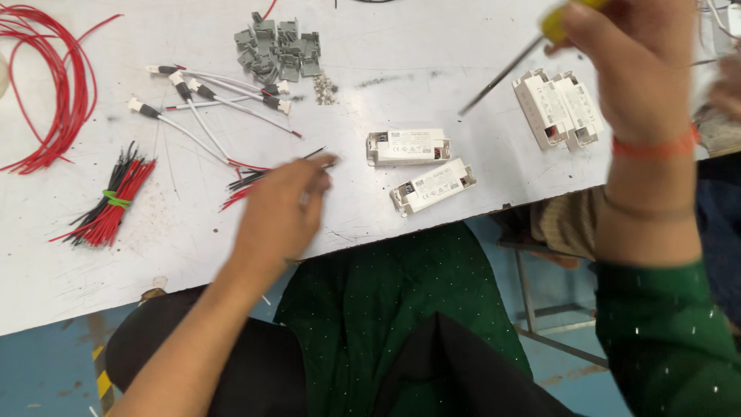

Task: The person sorts red and black wires, then uses a screwdriver to connect wires to white electrical modules. The person tightens terminal screws and places the assembled units on the table.

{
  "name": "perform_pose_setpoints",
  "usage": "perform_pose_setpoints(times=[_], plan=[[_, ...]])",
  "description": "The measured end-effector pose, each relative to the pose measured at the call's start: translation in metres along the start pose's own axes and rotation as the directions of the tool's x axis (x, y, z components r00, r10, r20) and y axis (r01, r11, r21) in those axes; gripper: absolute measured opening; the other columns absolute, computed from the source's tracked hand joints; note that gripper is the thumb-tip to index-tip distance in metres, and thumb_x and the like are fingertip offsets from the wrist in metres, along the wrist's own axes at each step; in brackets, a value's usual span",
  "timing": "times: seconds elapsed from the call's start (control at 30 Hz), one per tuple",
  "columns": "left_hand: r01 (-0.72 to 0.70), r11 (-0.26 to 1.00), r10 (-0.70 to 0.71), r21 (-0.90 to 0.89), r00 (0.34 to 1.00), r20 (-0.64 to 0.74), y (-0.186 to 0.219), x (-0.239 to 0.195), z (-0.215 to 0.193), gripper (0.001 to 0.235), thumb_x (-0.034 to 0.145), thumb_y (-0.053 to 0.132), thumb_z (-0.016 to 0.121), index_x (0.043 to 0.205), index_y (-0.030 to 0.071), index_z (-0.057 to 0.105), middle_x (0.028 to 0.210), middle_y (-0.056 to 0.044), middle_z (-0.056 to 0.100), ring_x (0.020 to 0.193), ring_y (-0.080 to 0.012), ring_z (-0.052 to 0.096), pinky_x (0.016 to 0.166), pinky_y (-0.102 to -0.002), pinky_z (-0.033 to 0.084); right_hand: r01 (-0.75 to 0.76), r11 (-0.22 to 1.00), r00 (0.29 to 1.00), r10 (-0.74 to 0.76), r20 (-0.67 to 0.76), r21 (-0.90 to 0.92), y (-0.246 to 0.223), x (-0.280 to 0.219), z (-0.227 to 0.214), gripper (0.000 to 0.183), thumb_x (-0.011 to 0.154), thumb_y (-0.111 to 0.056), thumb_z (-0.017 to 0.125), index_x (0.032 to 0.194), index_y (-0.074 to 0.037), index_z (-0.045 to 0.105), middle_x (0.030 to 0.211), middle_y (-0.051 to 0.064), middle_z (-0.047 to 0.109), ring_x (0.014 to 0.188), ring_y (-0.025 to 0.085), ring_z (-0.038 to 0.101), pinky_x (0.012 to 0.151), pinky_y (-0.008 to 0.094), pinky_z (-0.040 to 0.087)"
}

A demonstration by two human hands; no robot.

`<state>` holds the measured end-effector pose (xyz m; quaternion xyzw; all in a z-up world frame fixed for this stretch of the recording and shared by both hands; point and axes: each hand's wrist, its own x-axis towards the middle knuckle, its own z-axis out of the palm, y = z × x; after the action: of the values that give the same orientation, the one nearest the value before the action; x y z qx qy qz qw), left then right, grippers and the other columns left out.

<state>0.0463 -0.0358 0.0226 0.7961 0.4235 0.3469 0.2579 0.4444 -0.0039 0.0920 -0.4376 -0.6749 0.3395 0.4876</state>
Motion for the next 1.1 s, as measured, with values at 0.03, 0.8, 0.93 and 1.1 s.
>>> perform_pose_setpoints(times=[0.03, 0.8, 0.93, 1.1], plan=[[0.048, 0.999, -0.048, -0.002, 0.998, 0.041, 0.008, -0.001, 0.009, 0.022, 0.097, 0.011, 0.062, 0.114, 0.003, 0.072, 0.094, -0.012, 0.07, 0.083, -0.0314, 0.07, 0.076, -0.041, 0.055, 0.009, 1.0, 1.0, -0.01, -0.027, -0.025, -0.013, -0.016, 0.004, 0.007, 0.114, 0.003, 0.055, 0.12, 0.003, 0.059, 0.113, 0.011, 0.069, 0.104, 0.018, 0.072, 0.091, 0.031, 0.063], [0.056, 0.993, -0.06, 0.103, 0.997, 0.043, 0.034, 0.004, 0.066, 0.006, 0.089, 0.011, 0.072, 0.088, 0.005, 0.071, 0.081, -0.008, 0.065, 0.077, -0.0279, 0.064, 0.065, -0.041, 0.052, -0.292, 0.948, 0.935, 0.256, -0.246, -0.122, -0.054, -0.083, 0.088, 0.105, 0.092, 0.005, 0.062, 0.146, -0.021, -0.024, 0.111, 0.02, 0.075, 0.094, 0.027, 0.08, 0.089, 0.038, 0.063], [-0.005, 0.995, 0.002, 0.1, 1.0, 0.03, 0.031, 0.002, 0.066, 0.007, 0.088, 0.008, 0.073, 0.095, 0.004, 0.072, 0.089, -0.008, 0.065, 0.083, -0.0272, 0.064, 0.069, -0.039, 0.054, -0.201, 0.962, 0.967, 0.163, -0.197, -0.187, -0.05, -0.082, 0.085, 0.102, 0.096, 0.006, 0.061, 0.15, -0.025, -0.02, 0.113, 0.02, 0.074, 0.098, 0.028, 0.077, 0.092, 0.039, 0.063], [-0.063, 0.995, 0.062, 0.074, 0.998, 0.027, 0.03, 0.002, 0.064, 0.017, 0.084, 0.003, 0.073, 0.102, 0.003, 0.073, 0.096, -0.008, 0.066, 0.088, -0.0271, 0.063, 0.072, -0.038, 0.055, -0.011, 0.945, 0.996, -0.02, -0.09, -0.328, -0.044, -0.086, 0.086, 0.102, 0.107, 0.011, 0.06, 0.162, -0.036, -0.013, 0.121, 0.023, 0.066, 0.103, 0.029, 0.076, 0.098, 0.041, 0.062]])
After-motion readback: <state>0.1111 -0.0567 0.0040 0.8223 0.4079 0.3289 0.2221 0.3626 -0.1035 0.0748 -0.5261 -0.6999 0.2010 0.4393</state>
